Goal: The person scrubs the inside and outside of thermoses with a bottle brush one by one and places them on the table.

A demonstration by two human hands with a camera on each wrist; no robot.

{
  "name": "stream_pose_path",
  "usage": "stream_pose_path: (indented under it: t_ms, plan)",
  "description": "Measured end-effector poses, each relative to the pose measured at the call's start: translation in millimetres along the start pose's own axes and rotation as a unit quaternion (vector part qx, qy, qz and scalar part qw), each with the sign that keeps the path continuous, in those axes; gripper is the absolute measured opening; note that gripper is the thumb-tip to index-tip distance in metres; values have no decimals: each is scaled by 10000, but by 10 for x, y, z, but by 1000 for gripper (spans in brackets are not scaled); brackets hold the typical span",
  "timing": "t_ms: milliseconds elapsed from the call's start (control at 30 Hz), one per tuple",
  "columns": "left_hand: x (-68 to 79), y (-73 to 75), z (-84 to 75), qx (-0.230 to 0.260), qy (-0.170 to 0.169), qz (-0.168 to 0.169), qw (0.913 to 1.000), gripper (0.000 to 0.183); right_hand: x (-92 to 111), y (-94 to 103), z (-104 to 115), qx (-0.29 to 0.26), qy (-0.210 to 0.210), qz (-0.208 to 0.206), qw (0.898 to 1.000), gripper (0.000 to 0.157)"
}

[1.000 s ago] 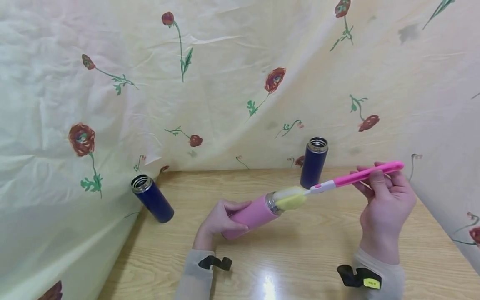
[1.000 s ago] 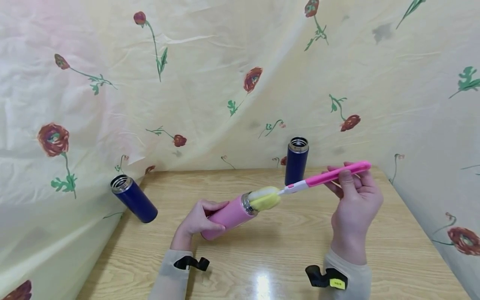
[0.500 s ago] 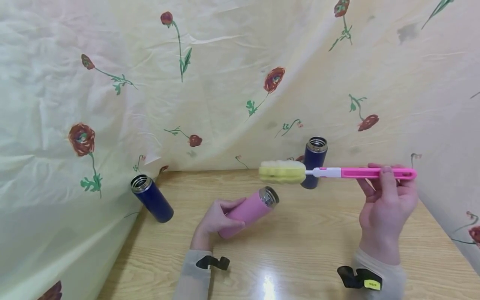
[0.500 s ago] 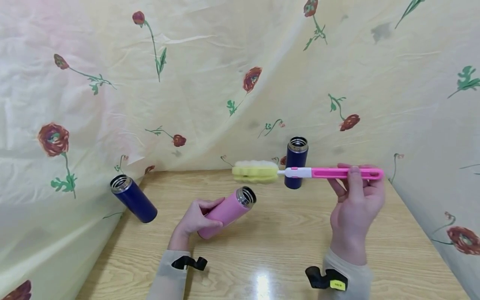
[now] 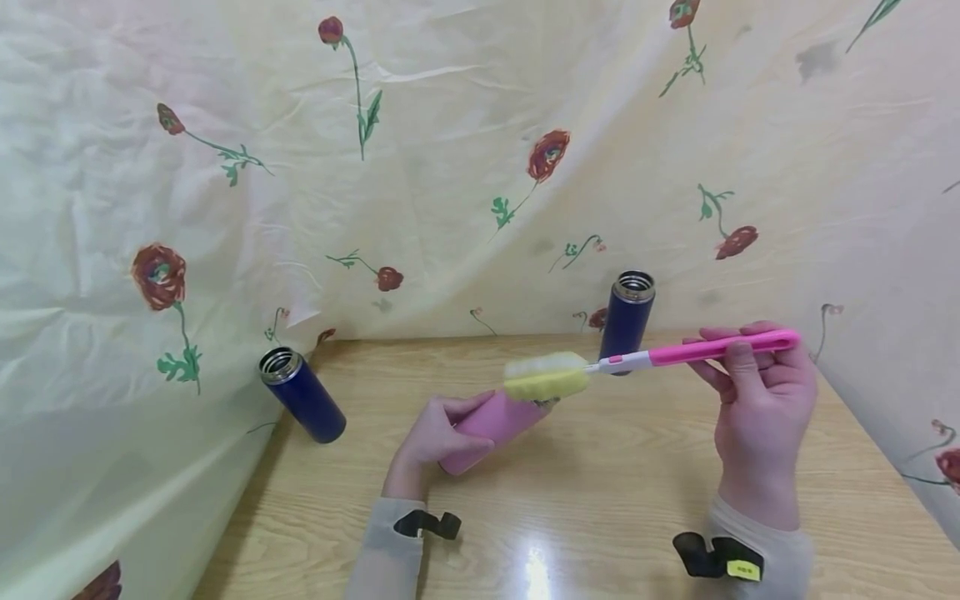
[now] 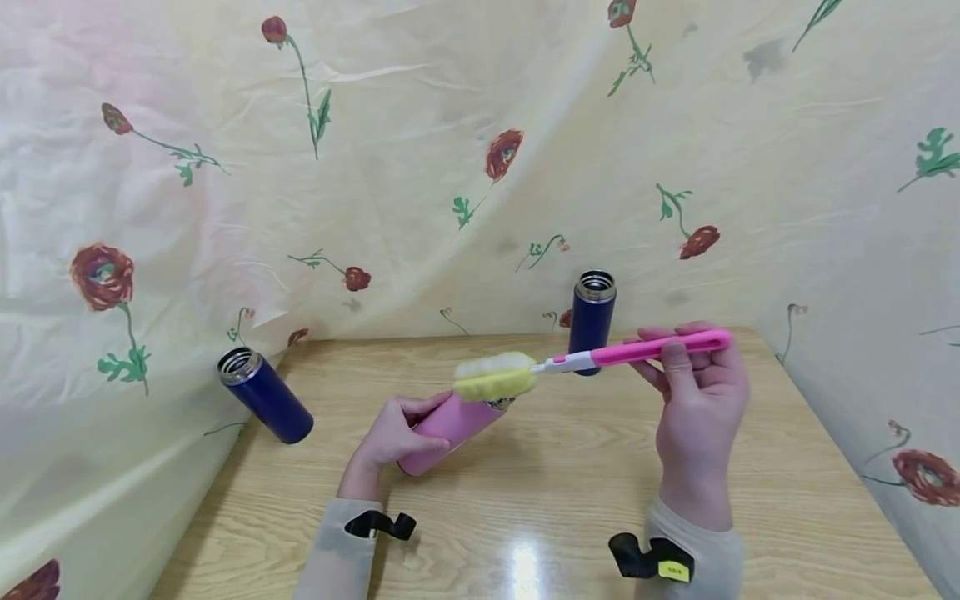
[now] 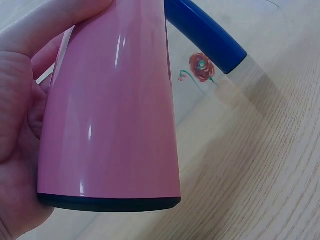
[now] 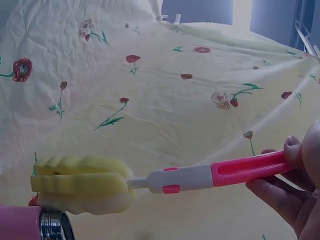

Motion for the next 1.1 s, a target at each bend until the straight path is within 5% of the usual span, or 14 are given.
stream_pose_path:
  t_ms: [1100]
  plan:
    - [47, -47, -109, -42, -91, 95, 9999, 70, 43, 52, -56, 1075, -84, -262, 9938, 25]
Point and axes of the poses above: each hand's wrist, its own x-axis away from the middle knuckle, its own y-axis out of the back of the hand, z = x × y, the point moved 10 cm from there along -x, towards the middle knuckle, and after that the axes turned 14 degrees about y, right-handed, at the moved point
